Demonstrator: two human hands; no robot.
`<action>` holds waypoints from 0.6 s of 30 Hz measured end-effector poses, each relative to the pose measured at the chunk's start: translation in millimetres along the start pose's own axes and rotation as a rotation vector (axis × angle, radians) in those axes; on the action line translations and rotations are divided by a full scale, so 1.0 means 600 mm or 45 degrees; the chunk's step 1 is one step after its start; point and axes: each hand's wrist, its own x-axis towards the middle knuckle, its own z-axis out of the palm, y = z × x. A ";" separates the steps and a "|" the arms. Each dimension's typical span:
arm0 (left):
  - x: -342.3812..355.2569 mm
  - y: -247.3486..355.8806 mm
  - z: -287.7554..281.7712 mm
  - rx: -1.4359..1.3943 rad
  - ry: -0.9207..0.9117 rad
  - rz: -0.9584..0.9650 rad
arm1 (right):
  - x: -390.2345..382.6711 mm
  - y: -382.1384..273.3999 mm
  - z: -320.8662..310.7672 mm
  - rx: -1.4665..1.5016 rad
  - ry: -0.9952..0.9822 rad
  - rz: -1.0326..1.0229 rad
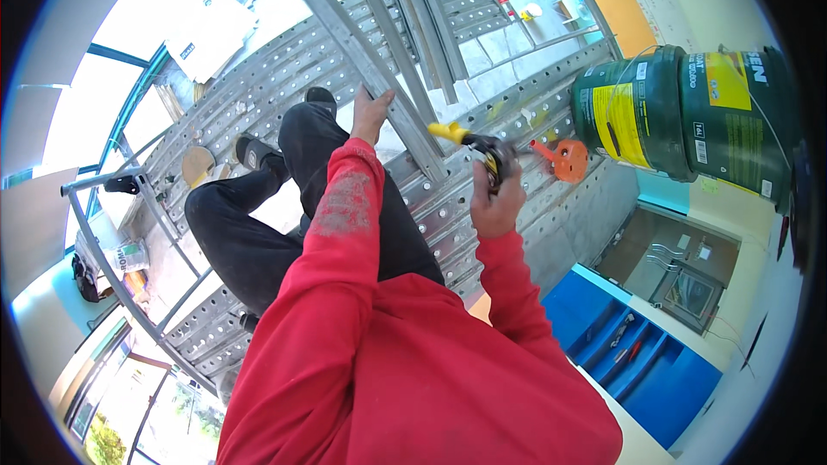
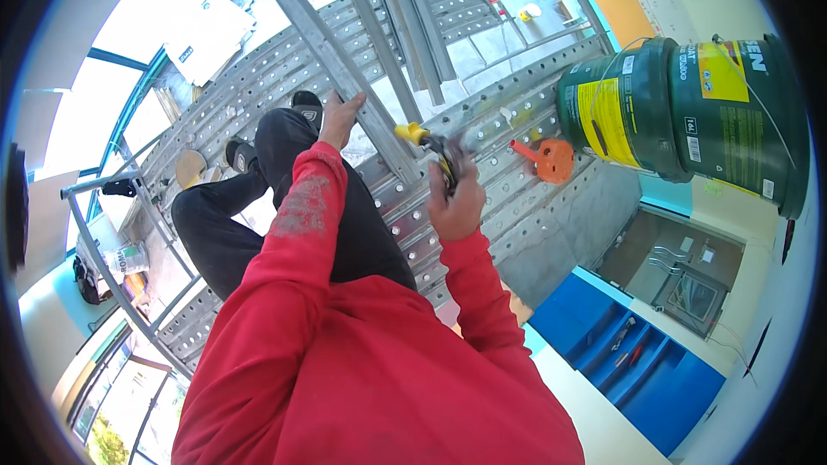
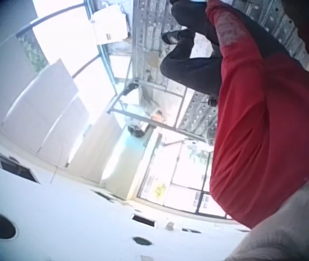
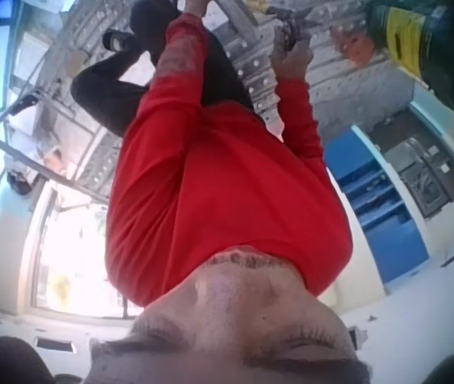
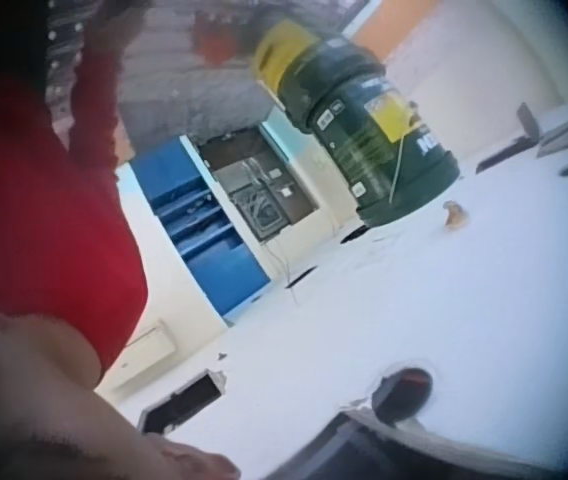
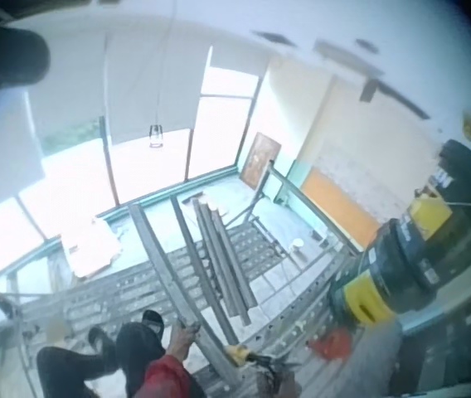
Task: Using a drill and snips to measure, cut, and install metal ceiling rails.
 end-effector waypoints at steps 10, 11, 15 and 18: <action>0.005 -0.014 0.003 0.058 -0.071 -0.013 | -0.030 -0.005 -0.012 0.077 0.121 0.010; 0.000 -0.017 0.002 -0.107 -0.066 -0.030 | -0.043 0.016 -0.006 -0.017 -0.031 0.027; 0.002 -0.020 -0.010 -0.092 -0.056 0.004 | -0.021 0.013 0.005 -0.058 -0.145 0.020; 0.004 -0.025 0.018 -0.006 -0.086 0.016 | -0.039 -0.009 -0.037 -0.045 0.011 0.226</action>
